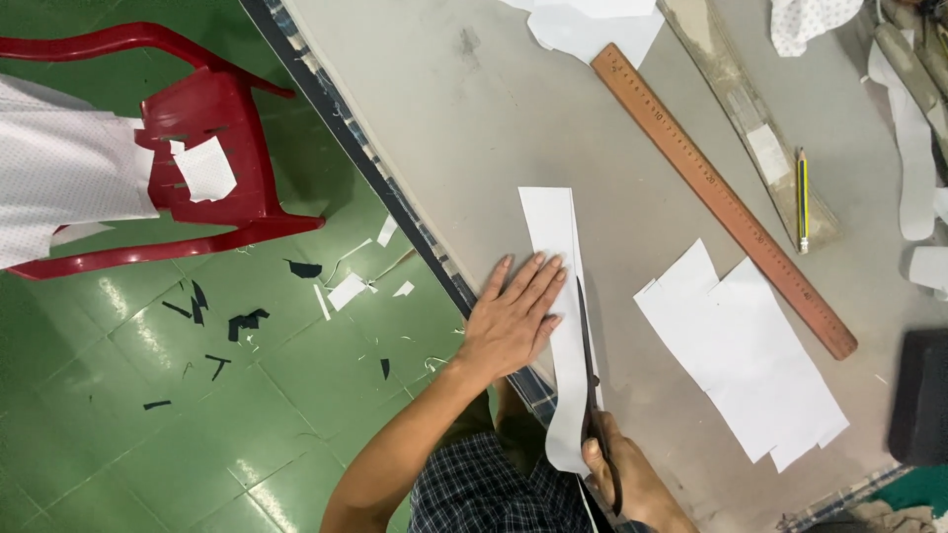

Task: The person cuts a long strip of white paper into smaller pieces using scissors. They then fold the cut pieces and use an iron to press them flat on the table.

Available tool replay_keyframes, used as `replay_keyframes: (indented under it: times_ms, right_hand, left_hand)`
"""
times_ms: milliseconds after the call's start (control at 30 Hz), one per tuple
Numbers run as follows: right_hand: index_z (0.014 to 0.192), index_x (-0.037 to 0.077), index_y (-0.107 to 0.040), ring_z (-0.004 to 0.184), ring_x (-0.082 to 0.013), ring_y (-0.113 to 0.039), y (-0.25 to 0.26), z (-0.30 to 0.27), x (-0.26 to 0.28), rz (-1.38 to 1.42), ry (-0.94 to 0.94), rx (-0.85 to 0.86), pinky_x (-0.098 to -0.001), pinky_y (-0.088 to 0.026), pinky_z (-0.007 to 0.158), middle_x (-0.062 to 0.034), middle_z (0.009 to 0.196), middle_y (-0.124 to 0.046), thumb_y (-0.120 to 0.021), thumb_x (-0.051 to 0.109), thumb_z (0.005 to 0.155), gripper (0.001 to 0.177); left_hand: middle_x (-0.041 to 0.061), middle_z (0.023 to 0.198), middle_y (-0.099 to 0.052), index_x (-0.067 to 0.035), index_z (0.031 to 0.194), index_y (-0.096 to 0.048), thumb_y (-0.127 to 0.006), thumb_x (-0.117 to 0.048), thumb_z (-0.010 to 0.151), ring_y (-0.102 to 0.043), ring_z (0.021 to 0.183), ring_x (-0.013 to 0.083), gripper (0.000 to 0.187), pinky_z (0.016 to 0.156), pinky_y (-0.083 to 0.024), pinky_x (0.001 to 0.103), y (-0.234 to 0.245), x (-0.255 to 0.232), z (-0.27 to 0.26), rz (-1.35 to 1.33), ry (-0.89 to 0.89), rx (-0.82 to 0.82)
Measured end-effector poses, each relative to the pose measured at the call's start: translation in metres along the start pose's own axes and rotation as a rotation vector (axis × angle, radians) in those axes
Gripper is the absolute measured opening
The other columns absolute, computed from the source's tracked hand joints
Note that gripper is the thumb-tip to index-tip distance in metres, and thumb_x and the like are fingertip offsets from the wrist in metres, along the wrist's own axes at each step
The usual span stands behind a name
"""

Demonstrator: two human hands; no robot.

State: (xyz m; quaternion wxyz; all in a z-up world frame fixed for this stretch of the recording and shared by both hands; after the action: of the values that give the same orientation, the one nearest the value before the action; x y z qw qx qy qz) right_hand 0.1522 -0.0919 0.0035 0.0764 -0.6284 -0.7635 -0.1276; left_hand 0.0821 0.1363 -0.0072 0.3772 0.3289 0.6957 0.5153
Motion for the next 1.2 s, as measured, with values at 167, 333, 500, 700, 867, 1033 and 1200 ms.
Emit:
replay_keyframes:
  times_ms: [167,333,500,700,867,1033,1200]
  right_hand:
    - [0.149,0.019,-0.036,0.078,-0.0233,-0.078,-0.003,0.003,0.0,0.014,-0.002,0.013,-0.0349,-0.068,0.068,-0.0133,0.11,-0.076,-0.034,0.074,0.07,0.096]
    - [0.148,0.021,-0.039,0.094,-0.0245,-0.079,-0.002,-0.003,0.006,0.036,0.006,-0.014,-0.0371,-0.073,0.072,-0.0115,0.115,-0.076,-0.032,0.076,0.066,0.099]
    - [0.125,0.017,-0.052,0.061,-0.0192,-0.07,-0.003,0.002,0.0,0.004,0.081,-0.066,-0.035,-0.057,0.06,-0.0075,0.077,-0.072,-0.032,0.072,0.077,0.076]
    - [0.123,0.014,-0.052,0.057,-0.0204,-0.068,-0.001,-0.009,0.018,-0.078,0.123,-0.073,-0.0362,-0.052,0.056,-0.0075,0.065,-0.071,-0.027,0.071,0.081,0.075]
    - [0.131,0.013,-0.05,0.058,-0.0202,-0.068,-0.003,-0.006,0.015,-0.077,0.082,-0.065,-0.0363,-0.052,0.056,-0.0077,0.065,-0.069,-0.026,0.072,0.078,0.082]
    - [0.13,0.012,-0.049,0.056,-0.0213,-0.07,-0.005,0.003,0.004,-0.114,0.12,-0.078,-0.0365,-0.054,0.055,-0.008,0.063,-0.07,-0.026,0.071,0.081,0.08]
    - [0.125,0.01,-0.058,0.051,-0.0144,-0.058,-0.002,-0.006,0.017,0.01,0.159,-0.088,-0.0324,-0.047,0.047,-0.0039,0.064,-0.064,-0.038,0.062,0.089,0.066]
  left_hand:
    - [0.001,0.172,-0.009,-0.016,0.163,-0.013,-0.008,-0.049,0.108,-0.003,0.159,0.0198,0.064,0.129,0.007,0.049,0.002,0.0,-0.002,-0.011,-0.005,0.008]
    - [0.0,0.172,-0.011,-0.016,0.163,-0.016,-0.008,-0.048,0.108,-0.005,0.16,0.0202,0.064,0.129,0.006,0.049,0.003,-0.001,-0.003,0.005,-0.007,0.008]
    - [0.001,0.172,-0.008,-0.015,0.163,-0.013,-0.008,-0.048,0.108,-0.003,0.16,0.0204,0.064,0.129,0.006,0.049,0.004,-0.001,-0.002,0.011,-0.009,0.018]
    - [0.002,0.172,-0.01,-0.015,0.164,-0.016,-0.011,-0.048,0.109,-0.004,0.16,0.0212,0.064,0.129,0.004,0.049,0.007,0.0,-0.003,0.007,-0.015,-0.012]
    - [0.002,0.172,-0.008,-0.015,0.163,-0.014,-0.01,-0.048,0.109,-0.002,0.16,0.0213,0.064,0.129,0.005,0.049,0.005,0.0,-0.002,0.009,-0.017,0.019]
    - [0.002,0.172,-0.009,-0.014,0.164,-0.016,-0.011,-0.047,0.109,-0.003,0.16,0.0216,0.064,0.129,0.003,0.049,0.007,0.0,-0.002,0.009,-0.022,0.004]
    - [0.003,0.172,-0.008,-0.014,0.164,-0.016,-0.011,-0.047,0.11,-0.003,0.16,0.022,0.064,0.129,0.003,0.049,0.005,0.0,-0.003,0.002,-0.018,-0.004]
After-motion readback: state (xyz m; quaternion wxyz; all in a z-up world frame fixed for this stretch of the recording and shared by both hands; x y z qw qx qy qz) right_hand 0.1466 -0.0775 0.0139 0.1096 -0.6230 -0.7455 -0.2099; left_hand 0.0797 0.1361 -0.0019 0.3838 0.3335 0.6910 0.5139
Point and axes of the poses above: each hand's wrist, its own z-axis towards the middle knuckle, its own y-axis out of the back of the hand, x = y × z, the point moved 7 cm from there along z, towards the middle knuckle
